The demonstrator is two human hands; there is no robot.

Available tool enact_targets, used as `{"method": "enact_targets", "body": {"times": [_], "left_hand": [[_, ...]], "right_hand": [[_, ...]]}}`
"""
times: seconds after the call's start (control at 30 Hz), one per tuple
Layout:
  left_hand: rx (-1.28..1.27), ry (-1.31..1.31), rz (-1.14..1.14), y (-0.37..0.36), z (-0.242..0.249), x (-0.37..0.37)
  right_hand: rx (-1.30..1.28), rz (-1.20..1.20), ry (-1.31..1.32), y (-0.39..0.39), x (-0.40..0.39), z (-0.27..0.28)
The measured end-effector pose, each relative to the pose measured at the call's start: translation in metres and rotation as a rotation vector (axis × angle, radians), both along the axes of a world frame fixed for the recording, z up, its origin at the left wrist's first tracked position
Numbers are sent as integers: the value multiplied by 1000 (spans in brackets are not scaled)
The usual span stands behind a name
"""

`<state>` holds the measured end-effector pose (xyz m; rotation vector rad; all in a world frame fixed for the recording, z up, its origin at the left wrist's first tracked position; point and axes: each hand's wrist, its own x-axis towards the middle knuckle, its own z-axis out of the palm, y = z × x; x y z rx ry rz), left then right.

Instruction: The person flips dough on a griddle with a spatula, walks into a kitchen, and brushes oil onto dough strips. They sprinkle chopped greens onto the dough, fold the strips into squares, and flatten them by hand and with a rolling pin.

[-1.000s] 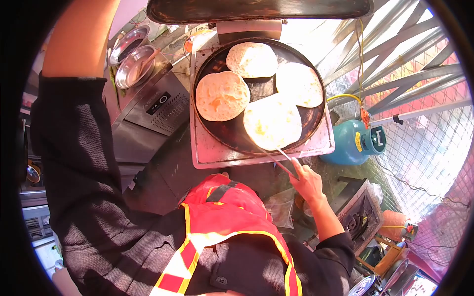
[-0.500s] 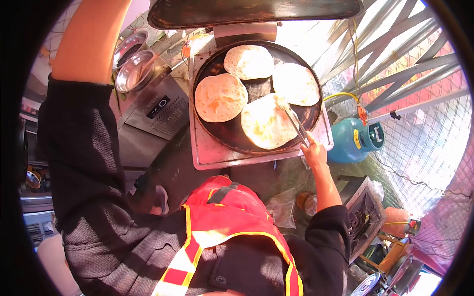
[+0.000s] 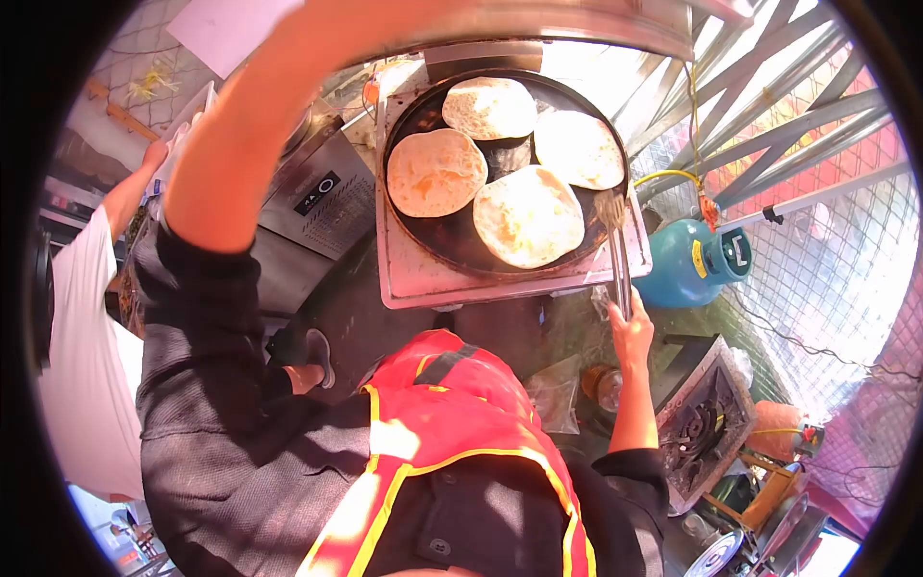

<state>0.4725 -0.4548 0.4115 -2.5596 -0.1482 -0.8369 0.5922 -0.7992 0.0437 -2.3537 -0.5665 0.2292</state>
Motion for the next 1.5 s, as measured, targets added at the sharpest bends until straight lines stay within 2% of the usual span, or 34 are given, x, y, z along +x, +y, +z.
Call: {"method": "enact_targets", "body": {"times": [0.07, 0.1, 0.13, 0.17, 0.2, 0.27, 0.3, 0.37, 0.43, 0.47, 0.53, 0.57, 0.63, 0.7, 0.77, 0.83, 0.87, 0.97, 1.03, 1.1, 1.13, 1.17, 1.23, 1.3, 1.4, 1.47, 1.5], "left_hand": [[-172, 187, 86, -25, -41, -14], [-173, 65, -228, -30, -62, -23], [-406, 191, -297, -47, -77, -35], [-355, 218, -257, -60, -109, -40], [-579, 432, -130, -80, -123, -47], [-584, 618, -91, -102, -187, -58], [-663, 571, -148, -110, -230, -65], [-798, 756, -31, -127, -272, -70], [-826, 726, -13, -135, -341, -72], [-830, 730, -4, -137, -361, -73], [-861, 735, -3, -139, -393, -72], [-887, 730, -9, -139, -406, -73], [-895, 725, 15, -140, -427, -75], [-880, 720, 30, -143, -454, -75], [-924, 702, 16, -148, -468, -73], [-878, 583, -151, -150, -427, -104], [-925, 593, -205, -147, -411, -120], [-1179, 539, -328, -115, -380, -199], [-1189, 669, -122, -87, -388, -262], [-1129, 676, 184, -64, -390, -344], [-1036, 656, 370, -60, -412, -386], [-1099, 786, 583, -54, -402, -424], [-1195, 771, 861, -64, -409, -505], [-1377, 658, 1111, -92, -411, -570], [-1581, 525, 1403, -170, -461, -649], [-1891, 247, 1602, -217, -449, -657], [-1824, 408, 1501, -248, -478, -671]], "right_hand": [[78, -25, -40, -29, -4, -21], [69, -66, 21, -39, -8, -22], [59, -106, 85, -48, -13, -23], [48, -142, 148, -59, -17, -23], [41, -146, 157, -74, -17, -35], [85, -168, 233, -98, -23, -47], [122, -146, 231, -108, -27, -54], [108, -126, 208, -129, -37, -62], [54, -180, 228, -137, -60, -40], [-58, -9, -43, -166, -57, -73], [65, -208, 123, -164, -80, -42], [38, -188, 49, -171, -82, -40], [-13, -155, -104, -177, -86, -36], [-15, -278, -5, -150, -100, 7], [24, -264, -128, -108, -117, 45], [24, -171, -329, -71, -130, 65], [162, -151, -173, -38, -150, 93], [396, 103, -185, 33, -170, 79], [412, 340, -163, 90, -194, 68], [358, 555, 85, 155, -237, 81], [288, 664, 95, 186, -252, 77], [218, 774, 103, 217, -266, 72], [198, 877, 269, 278, -304, 79], [108, 981, 159, 339, -328, 73], [196, 1037, 101, 432, -362, 56], [191, 1030, 125, 493, -381, 46], [181, 1022, 131, 523, -388, 39]]}}
